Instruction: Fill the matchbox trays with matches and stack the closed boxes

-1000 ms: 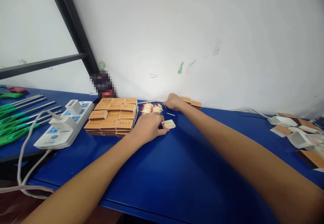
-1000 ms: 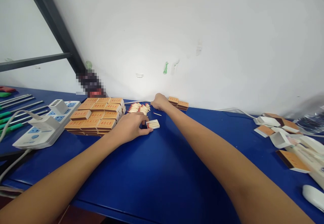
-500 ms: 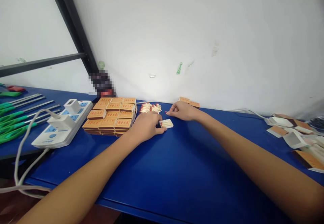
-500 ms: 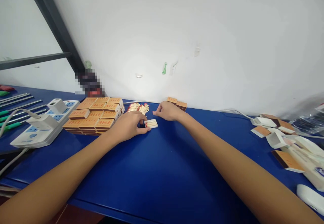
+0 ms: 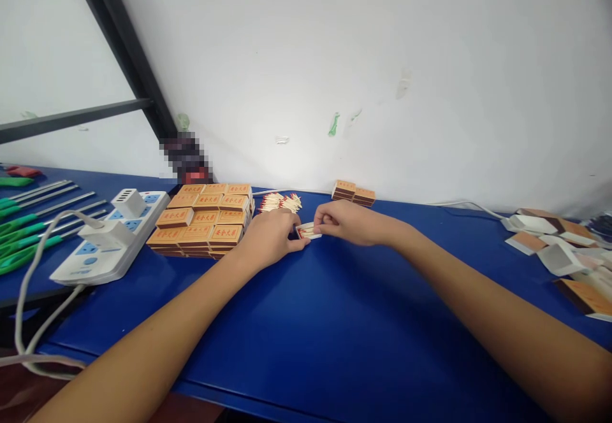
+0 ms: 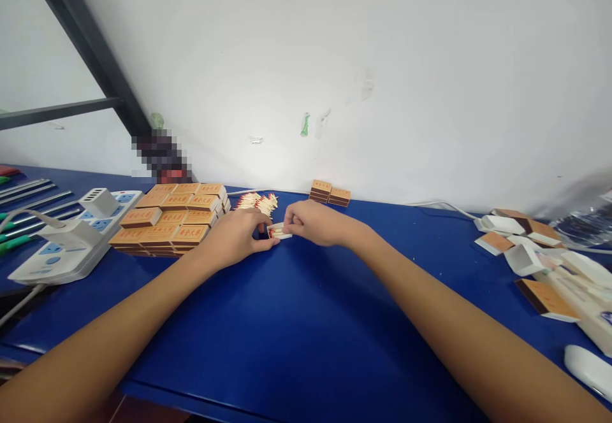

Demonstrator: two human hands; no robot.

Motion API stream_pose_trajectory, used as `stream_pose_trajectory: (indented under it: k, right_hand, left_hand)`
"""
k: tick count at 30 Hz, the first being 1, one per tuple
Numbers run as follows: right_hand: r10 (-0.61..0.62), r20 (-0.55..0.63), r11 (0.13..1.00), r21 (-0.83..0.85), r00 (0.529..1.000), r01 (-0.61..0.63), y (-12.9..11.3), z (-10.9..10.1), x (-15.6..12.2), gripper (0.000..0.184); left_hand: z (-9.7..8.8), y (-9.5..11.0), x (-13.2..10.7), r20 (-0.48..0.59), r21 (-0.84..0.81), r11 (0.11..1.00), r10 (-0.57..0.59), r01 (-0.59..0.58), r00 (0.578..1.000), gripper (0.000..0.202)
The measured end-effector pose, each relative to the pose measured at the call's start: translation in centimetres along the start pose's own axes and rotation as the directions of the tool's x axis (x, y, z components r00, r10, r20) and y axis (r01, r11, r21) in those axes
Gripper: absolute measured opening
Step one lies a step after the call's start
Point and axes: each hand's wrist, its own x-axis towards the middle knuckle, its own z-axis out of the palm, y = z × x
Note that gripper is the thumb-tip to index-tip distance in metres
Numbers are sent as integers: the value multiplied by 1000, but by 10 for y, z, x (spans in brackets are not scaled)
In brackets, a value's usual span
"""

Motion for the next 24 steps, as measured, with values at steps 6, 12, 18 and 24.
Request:
stream_pose_trajectory:
  k: [6, 12, 18, 24]
  right_hand:
    - [-20, -105, 1000, -4, 994, 19, -7, 4, 10, 18]
    - [341, -322, 925, -53, 883, -377, -7, -7, 63, 44]
    - [427, -209, 884, -107, 880, -454, -12, -1, 111, 35]
    - [423, -145, 878, -179, 895, -444, -11, 0, 108, 27]
  left_hand:
    - [-3, 2, -1, 16, -9, 1000, 2, -2, 1000, 28]
    - [-5, 9, -3, 23, -73, 997, 28, -27, 999, 25]
    - [-2, 8, -3, 27, -48, 998, 50, -49, 998, 29]
    - [0, 6, -3, 24, -41, 998, 49, -48, 998, 30]
